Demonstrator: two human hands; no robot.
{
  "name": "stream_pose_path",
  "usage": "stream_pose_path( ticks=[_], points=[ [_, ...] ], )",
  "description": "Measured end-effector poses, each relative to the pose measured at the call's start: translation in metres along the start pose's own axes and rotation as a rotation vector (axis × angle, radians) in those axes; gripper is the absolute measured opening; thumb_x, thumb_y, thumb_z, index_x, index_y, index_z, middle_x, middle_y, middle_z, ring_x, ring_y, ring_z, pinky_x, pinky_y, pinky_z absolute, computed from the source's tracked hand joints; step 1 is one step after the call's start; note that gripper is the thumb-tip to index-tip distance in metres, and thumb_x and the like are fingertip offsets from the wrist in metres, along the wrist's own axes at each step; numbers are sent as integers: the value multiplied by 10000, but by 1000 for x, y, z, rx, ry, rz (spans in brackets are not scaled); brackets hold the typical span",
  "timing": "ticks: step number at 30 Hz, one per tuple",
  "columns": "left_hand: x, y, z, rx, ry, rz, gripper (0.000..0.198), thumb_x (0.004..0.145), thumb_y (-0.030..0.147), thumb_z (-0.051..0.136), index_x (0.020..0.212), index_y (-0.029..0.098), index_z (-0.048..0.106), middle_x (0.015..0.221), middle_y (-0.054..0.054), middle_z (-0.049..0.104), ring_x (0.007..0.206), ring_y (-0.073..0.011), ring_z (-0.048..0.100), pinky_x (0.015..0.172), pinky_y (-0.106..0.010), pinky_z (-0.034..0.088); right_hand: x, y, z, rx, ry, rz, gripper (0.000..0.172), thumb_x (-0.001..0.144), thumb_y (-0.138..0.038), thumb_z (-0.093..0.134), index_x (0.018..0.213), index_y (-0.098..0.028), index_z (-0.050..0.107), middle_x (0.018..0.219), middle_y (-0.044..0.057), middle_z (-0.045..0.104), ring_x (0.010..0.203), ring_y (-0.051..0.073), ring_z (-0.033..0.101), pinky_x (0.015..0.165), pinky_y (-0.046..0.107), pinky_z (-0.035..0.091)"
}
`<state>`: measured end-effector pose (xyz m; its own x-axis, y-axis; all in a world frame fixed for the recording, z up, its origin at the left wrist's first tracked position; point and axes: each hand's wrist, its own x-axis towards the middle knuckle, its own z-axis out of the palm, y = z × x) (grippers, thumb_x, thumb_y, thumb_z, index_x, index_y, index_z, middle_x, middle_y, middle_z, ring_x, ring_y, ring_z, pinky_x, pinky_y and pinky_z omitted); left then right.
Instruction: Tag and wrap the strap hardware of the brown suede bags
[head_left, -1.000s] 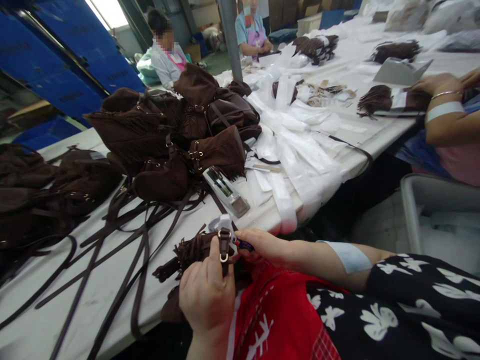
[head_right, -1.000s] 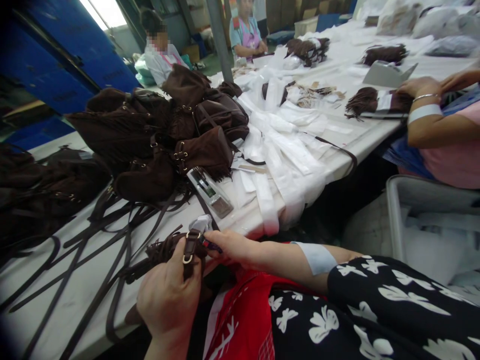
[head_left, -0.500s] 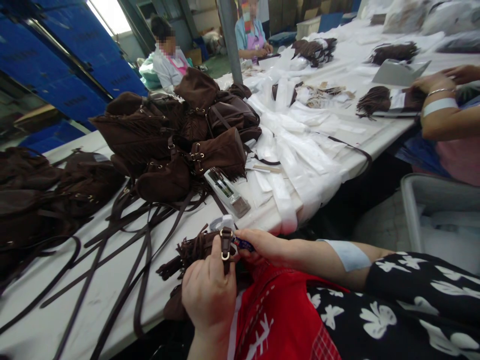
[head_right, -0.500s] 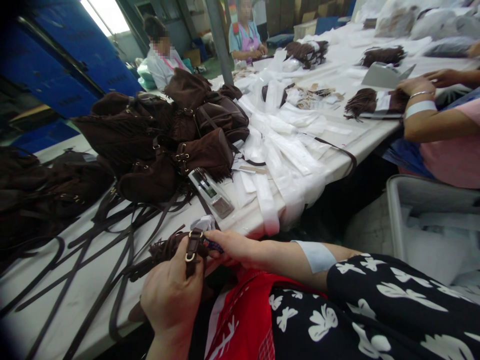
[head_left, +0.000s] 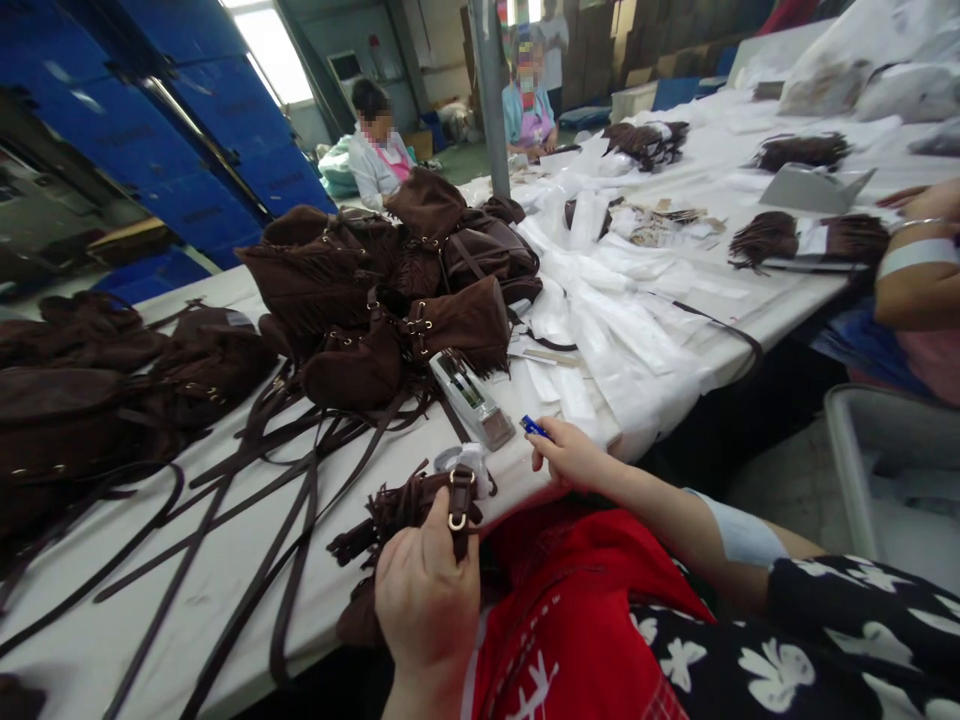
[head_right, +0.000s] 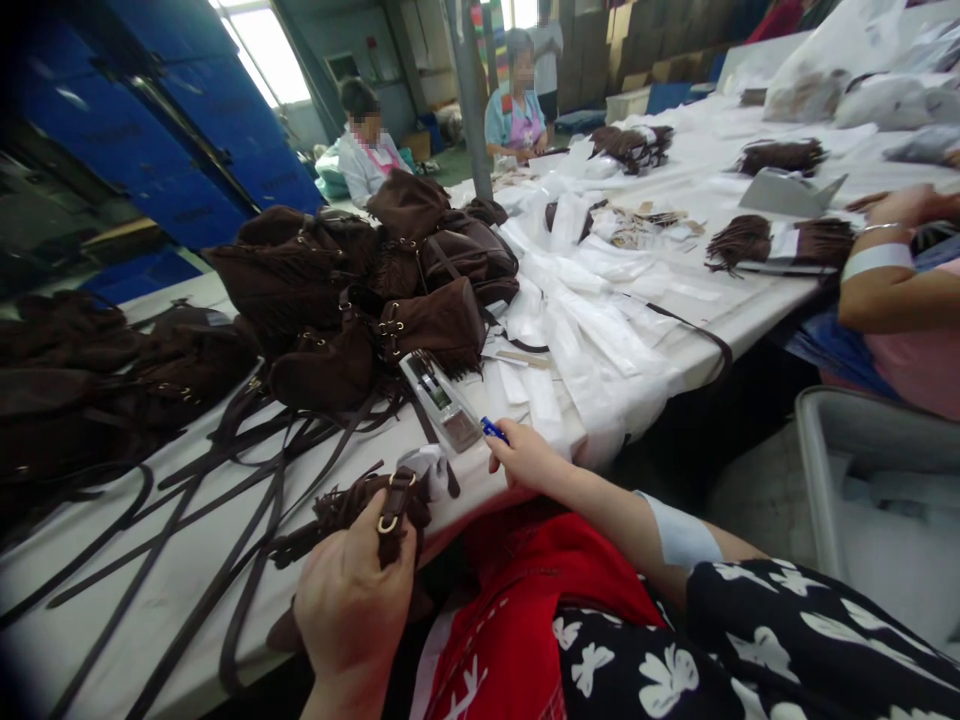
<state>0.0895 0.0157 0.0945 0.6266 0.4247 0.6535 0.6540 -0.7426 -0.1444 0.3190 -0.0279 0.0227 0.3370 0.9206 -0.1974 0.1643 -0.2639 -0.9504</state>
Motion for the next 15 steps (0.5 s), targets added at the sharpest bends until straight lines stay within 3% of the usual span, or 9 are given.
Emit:
stream_pose_path(
  ticks=[5, 7, 8, 10, 12, 14, 15],
  points=[
    [0, 1, -1, -11, -28, -7, 238, 884, 211, 622, 1085, 85, 647, 579, -7, 626, 535, -177, 603, 686, -326, 479, 16, -4, -8, -169, 23, -35, 159, 959, -309, 440, 924, -178, 524, 693, 5, 688, 382, 87, 516, 457, 217, 405],
    [-1, 1, 1, -12, -31, -25, 241, 880, 213, 626, 1091, 98, 649, 605, -17, 649, 547, -176, 612, 695, -323, 490, 24, -7, -11, -289, 59, -88, 218, 953, -327, 463, 1038, -159, 573, 828, 74, 722, 593, 155, 645, 630, 279, 500],
    [-3, -1, 1, -16, -27, -47, 243, 876, 223, 632, 1089, 107, 652, 631, -28, 670, 561, -178, 622, 697, -322, 497, 28, -7, -12, -353, 103, -143, 278, 938, -335, 493, 1127, -148, 575, 964, 122, 722, 790, 208, 686, 769, 336, 519],
    [-5, -7, 2, -35, -16, -116, 257, 868, 262, 645, 1084, 122, 655, 703, -57, 715, 604, -193, 653, 691, -326, 516, 33, -10, -14, -457, 224, -288, 450, 897, -335, 554, 1298, -135, 519, 1271, 192, 613, 1191, 295, 571, 1031, 456, 419],
    [-7, -17, -1, -87, -26, -221, 260, 854, 298, 657, 1069, 152, 665, 767, -73, 747, 644, -215, 683, 667, -335, 536, 32, -17, -15, -481, 293, -416, 576, 865, -349, 594, 1386, -141, 464, 1415, 201, 495, 1348, 316, 426, 1136, 505, 305],
    [-9, -26, -9, -200, -58, -348, 245, 828, 309, 669, 1056, 222, 684, 817, -51, 766, 680, -235, 704, 639, -349, 554, 24, -28, -11, -429, 218, -498, 680, 832, -410, 644, 1428, -162, 431, 1416, 191, 492, 1346, 314, 431, 1142, 506, 310],
    [-11, -29, -14, -301, -74, -399, 257, 799, 307, 684, 1054, 279, 695, 829, -22, 768, 691, -243, 708, 611, -354, 558, 18, -35, -7, -404, 115, -544, 796, 770, -450, 711, 1450, -168, 408, 1435, 190, 476, 1349, 321, 429, 1141, 498, 319]
  ],
)
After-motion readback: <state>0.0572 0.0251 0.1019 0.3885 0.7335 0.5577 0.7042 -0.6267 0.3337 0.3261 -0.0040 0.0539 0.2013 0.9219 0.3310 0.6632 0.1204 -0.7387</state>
